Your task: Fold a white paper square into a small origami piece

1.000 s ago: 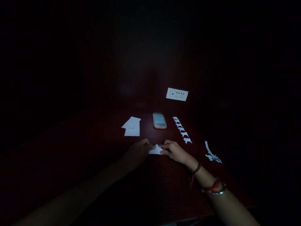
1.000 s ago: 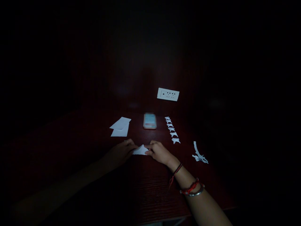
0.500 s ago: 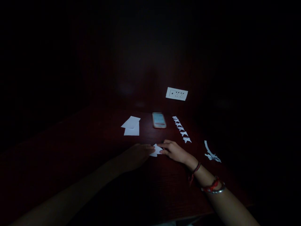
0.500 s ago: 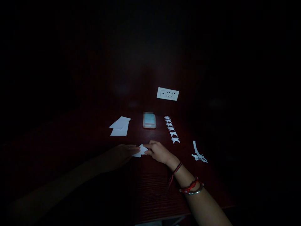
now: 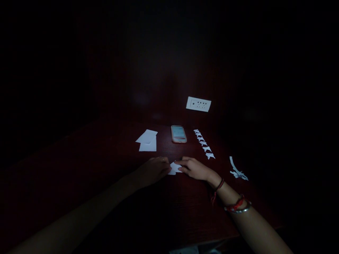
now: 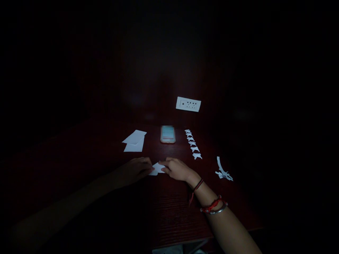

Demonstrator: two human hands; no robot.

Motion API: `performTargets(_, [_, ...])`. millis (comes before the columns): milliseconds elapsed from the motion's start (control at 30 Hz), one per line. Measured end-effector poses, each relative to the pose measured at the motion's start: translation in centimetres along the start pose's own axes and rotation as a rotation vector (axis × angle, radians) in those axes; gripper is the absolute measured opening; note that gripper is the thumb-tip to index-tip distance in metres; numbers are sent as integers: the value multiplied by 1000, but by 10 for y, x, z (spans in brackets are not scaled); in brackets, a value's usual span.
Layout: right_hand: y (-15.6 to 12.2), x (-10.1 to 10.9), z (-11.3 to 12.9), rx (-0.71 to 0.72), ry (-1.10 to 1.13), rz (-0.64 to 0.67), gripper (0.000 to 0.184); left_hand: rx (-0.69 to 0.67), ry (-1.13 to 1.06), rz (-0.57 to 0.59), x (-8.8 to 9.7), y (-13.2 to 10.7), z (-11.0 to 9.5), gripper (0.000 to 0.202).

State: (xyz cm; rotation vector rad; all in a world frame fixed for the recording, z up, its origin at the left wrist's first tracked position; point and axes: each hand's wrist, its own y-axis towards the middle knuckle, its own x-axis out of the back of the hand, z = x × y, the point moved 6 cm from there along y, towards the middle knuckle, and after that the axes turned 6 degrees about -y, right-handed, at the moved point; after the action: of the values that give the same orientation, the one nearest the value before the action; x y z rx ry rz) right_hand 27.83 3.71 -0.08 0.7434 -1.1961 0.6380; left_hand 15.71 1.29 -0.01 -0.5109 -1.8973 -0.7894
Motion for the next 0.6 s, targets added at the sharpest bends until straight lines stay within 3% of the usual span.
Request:
performTargets(133, [2, 2, -9, -110, 101, -89, 41, 132, -32, -38, -4, 4, 11, 14])
performTargets(300, [5, -3, -20, -283, 231, -109, 35, 287, -34, -85, -8, 5, 22, 29])
performTargets(467, [6, -10, -23, -421, 416, -99, 27, 366, -70, -70, -5, 5, 19, 25])
performTargets(600, [5, -8, -26, -468, 382, -157, 29, 390, -108, -56, 0, 3, 13, 26])
